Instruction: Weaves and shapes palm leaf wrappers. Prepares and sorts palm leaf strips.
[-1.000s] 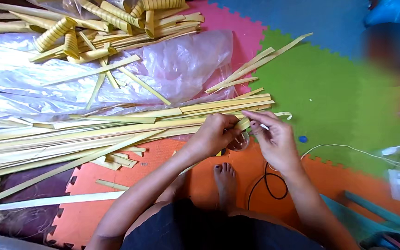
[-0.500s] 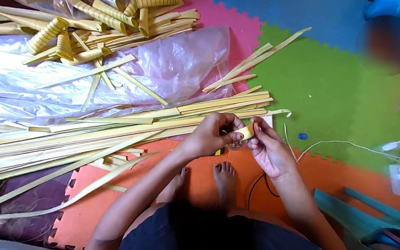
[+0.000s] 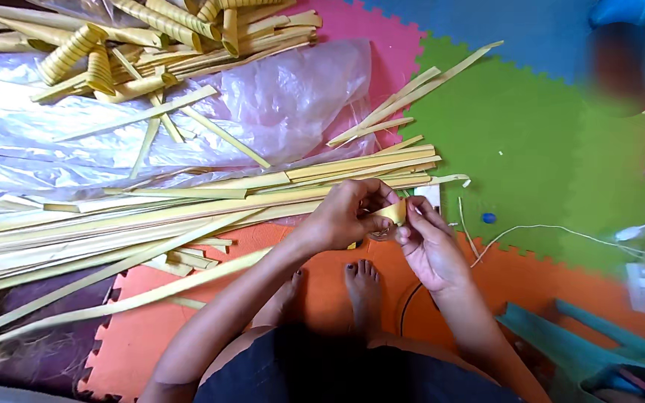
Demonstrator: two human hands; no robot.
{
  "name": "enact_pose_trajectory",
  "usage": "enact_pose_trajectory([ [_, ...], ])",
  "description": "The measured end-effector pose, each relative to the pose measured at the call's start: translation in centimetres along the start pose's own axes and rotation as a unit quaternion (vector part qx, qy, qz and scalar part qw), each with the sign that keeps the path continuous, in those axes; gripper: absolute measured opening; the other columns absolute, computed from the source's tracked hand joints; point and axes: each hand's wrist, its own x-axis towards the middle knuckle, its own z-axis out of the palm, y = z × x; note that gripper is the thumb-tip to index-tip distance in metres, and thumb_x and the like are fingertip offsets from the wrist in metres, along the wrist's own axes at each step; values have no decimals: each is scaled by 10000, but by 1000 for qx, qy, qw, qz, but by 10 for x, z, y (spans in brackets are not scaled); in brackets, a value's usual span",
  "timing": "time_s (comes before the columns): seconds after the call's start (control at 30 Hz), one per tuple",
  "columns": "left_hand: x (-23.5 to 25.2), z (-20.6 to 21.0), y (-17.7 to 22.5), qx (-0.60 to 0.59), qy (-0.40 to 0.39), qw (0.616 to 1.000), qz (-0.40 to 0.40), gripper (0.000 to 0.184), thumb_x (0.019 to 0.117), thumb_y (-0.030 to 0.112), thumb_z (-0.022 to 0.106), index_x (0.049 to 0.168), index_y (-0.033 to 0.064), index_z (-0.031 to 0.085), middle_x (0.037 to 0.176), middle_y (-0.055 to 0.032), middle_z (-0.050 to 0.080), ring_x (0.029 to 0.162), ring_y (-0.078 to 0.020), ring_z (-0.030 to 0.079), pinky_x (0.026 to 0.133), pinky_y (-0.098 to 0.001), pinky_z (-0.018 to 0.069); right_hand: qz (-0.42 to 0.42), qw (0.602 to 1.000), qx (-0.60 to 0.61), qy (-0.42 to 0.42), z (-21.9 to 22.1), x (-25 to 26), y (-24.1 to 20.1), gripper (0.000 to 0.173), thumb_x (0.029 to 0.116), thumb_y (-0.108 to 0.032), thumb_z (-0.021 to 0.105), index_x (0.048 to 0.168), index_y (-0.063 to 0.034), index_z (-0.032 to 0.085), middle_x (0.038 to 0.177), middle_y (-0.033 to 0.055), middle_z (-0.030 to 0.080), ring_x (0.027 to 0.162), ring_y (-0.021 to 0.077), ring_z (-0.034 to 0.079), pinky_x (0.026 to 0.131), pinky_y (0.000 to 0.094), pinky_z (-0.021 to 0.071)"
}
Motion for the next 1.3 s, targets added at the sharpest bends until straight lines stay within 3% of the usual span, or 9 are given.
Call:
enact_pose_trajectory([
  [0.17,4,4,-3,95,51,994,-20,130,912,78,765,969,9,671,812,-99,673,627,-155,658,561,-295,571,97,995,16,-24,5,-5,10,357,1101,-110,282,944,-80,601,713,-17,635,530,-16,541,512,114,474],
  [0.3,8,0,-7,127,42,991,-27,138,920,105,766,960,-3,690,804,-94,684,649,-144,670,604,-296,585,-12,998,-52,-12,-1,1,21,332,1118,-285,318,1103,-106,597,910,16,701,752,86,685,723,245,596],
  [0.43,11,-6,-12,85,-20,996,-26,187,884,-11,762,1053,-27,684,934,-120,710,798,-154,713,735,-303,614,86,993,60,49,2,3,13,260,1092,-49,313,1061,-87,568,766,-5,625,576,6,580,566,126,517],
  [0.53,9,1,-11,170,33,985,4,140,892,66,778,992,-3,710,909,-111,648,749,-169,653,647,-299,568,159,981,112,20,2,2,13,354,1108,-130,249,973,-58,568,730,17,620,534,11,569,514,120,502],
  [0.67,14,-1,-12,178,40,983,-5,183,902,125,789,995,-15,717,927,-133,659,726,-182,664,643,-316,582,85,996,35,-17,-3,2,20,464,1129,-341,214,1113,-80,597,891,52,703,711,90,677,686,224,584],
  [0.83,10,-7,-10,157,-30,987,-3,170,913,29,745,1072,-15,702,997,-137,647,772,-170,672,685,-298,594,104,991,87,6,-3,3,13,322,1105,-113,264,1056,-85,581,733,-22,596,522,-25,518,498,91,451],
  [0.97,6,3,-3,177,42,983,-2,116,930,119,756,963,17,712,767,-79,692,614,-139,671,574,-298,585,87,994,43,-47,-3,1,15,486,1117,-390,215,1064,-100,601,832,41,692,640,61,649,596,186,557],
  [1.2,7,-7,-10,96,-18,995,4,141,893,36,766,1015,-4,709,896,-96,680,702,-139,676,643,-279,597,161,973,165,-23,-4,2,14,370,1109,-156,245,959,-77,574,726,-12,596,514,-27,526,490,83,459],
  [1.3,1,-1,-1,118,29,992,-19,100,922,68,751,993,9,714,782,-85,702,597,-132,671,569,-276,591,97,992,49,-58,-3,-2,19,453,1123,-325,228,1032,-86,602,787,23,670,588,24,604,549,144,514],
])
